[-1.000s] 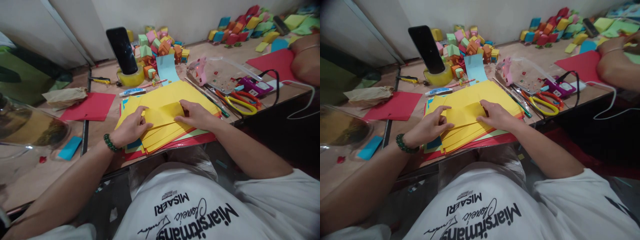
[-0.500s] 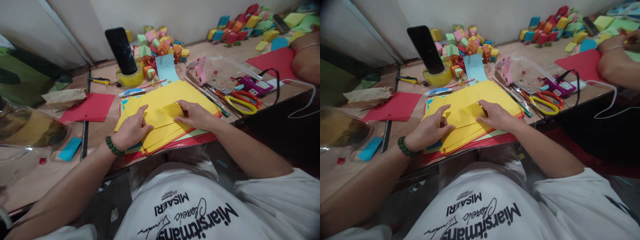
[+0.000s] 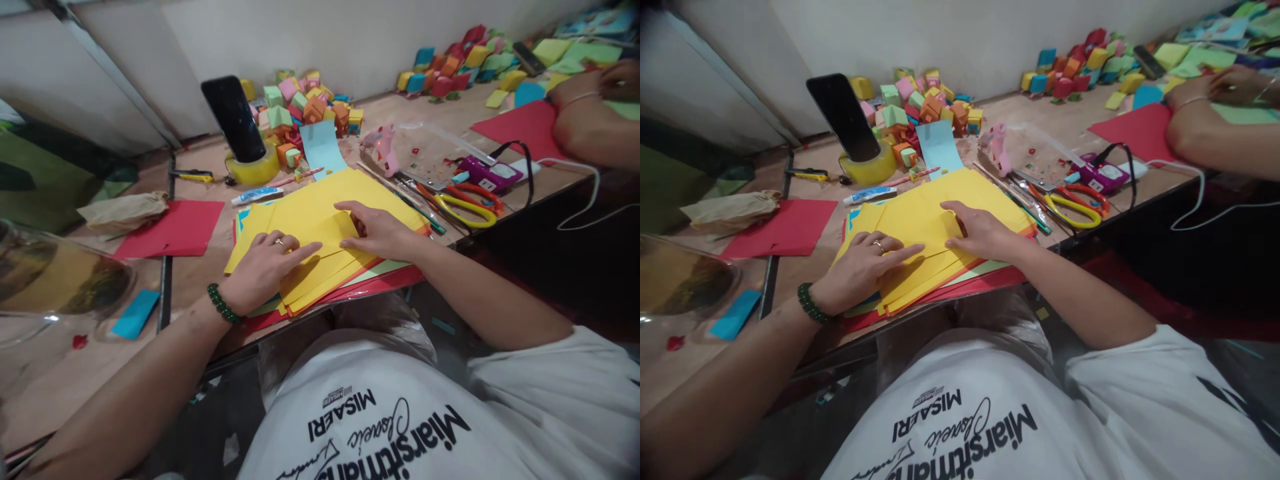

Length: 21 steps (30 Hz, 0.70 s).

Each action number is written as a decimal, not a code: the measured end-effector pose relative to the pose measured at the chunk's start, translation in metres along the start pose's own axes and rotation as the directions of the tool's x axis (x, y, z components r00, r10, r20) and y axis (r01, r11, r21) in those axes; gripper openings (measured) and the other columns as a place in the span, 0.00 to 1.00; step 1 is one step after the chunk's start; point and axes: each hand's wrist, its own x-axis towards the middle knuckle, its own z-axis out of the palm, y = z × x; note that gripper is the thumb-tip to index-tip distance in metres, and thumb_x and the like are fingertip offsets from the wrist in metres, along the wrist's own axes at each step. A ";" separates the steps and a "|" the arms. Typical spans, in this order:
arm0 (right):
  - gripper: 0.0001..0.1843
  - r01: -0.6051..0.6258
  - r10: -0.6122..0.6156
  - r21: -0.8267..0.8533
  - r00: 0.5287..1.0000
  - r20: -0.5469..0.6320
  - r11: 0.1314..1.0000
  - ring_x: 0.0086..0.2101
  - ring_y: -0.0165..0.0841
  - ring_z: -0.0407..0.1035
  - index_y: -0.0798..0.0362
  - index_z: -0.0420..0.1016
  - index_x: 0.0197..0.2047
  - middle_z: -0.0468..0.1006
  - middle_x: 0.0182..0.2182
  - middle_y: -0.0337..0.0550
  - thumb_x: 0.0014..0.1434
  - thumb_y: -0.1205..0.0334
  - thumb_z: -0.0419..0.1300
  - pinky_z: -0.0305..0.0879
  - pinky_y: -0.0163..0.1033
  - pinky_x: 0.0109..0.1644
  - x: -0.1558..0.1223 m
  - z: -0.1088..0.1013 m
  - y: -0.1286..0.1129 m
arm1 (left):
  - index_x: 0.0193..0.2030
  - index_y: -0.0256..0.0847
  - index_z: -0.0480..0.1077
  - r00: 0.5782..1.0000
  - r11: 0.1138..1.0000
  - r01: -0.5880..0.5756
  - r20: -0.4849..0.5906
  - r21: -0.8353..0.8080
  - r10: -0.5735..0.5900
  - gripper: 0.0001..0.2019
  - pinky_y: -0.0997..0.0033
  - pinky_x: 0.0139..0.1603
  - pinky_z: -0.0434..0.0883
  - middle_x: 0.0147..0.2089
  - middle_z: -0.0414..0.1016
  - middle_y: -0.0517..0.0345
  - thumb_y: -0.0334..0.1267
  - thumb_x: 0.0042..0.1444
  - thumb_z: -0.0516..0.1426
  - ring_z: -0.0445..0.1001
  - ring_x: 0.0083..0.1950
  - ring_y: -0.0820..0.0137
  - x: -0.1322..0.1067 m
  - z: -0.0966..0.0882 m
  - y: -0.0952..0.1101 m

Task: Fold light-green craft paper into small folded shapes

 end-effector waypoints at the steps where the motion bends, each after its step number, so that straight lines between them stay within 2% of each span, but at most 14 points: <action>1: 0.36 0.000 0.000 0.008 1.000 0.000 1.000 0.30 0.33 0.67 0.57 0.58 0.63 0.71 0.29 0.37 0.53 0.62 0.63 0.63 0.37 0.36 0.000 0.000 0.001 | 0.59 0.48 0.67 0.999 0.999 -0.047 -0.002 0.014 0.047 0.21 0.61 0.44 0.63 0.42 0.74 0.51 0.28 0.62 0.46 0.68 0.41 0.63 0.000 0.001 -0.002; 4: 0.37 0.005 -0.005 0.030 1.000 0.001 1.000 0.31 0.33 0.68 0.58 0.56 0.64 0.71 0.30 0.38 0.54 0.64 0.62 0.64 0.38 0.38 0.000 0.001 0.002 | 0.57 0.50 0.68 0.992 0.991 -0.124 -0.015 0.043 0.125 0.23 0.59 0.45 0.62 0.39 0.75 0.54 0.25 0.61 0.45 0.69 0.39 0.65 -0.001 -0.001 -0.005; 10: 0.37 0.014 -0.014 0.045 1.000 -0.006 0.999 0.34 0.34 0.69 0.57 0.55 0.65 0.74 0.35 0.43 0.54 0.64 0.62 0.65 0.40 0.41 0.000 0.004 0.005 | 0.56 0.52 0.69 0.985 0.983 -0.170 -0.016 0.066 0.171 0.20 0.57 0.46 0.61 0.36 0.74 0.55 0.28 0.62 0.47 0.69 0.37 0.65 -0.003 -0.004 -0.005; 17: 0.36 0.006 -0.005 0.070 1.000 -0.016 0.998 0.39 0.36 0.70 0.57 0.56 0.65 0.75 0.40 0.46 0.54 0.64 0.61 0.65 0.43 0.47 0.000 0.004 0.003 | 0.52 0.49 0.72 0.985 0.983 -0.170 -0.018 0.066 0.172 0.20 0.56 0.46 0.62 0.37 0.75 0.54 0.27 0.61 0.47 0.70 0.38 0.64 -0.005 0.000 -0.006; 21: 0.36 -0.004 0.005 0.077 1.000 -0.015 0.997 0.37 0.35 0.70 0.58 0.55 0.65 0.75 0.39 0.46 0.54 0.65 0.61 0.66 0.44 0.45 -0.001 0.006 0.005 | 0.50 0.46 0.73 0.990 0.989 -0.143 0.011 0.025 0.143 0.23 0.53 0.50 0.63 0.42 0.77 0.52 0.23 0.54 0.48 0.72 0.41 0.62 -0.011 -0.005 -0.003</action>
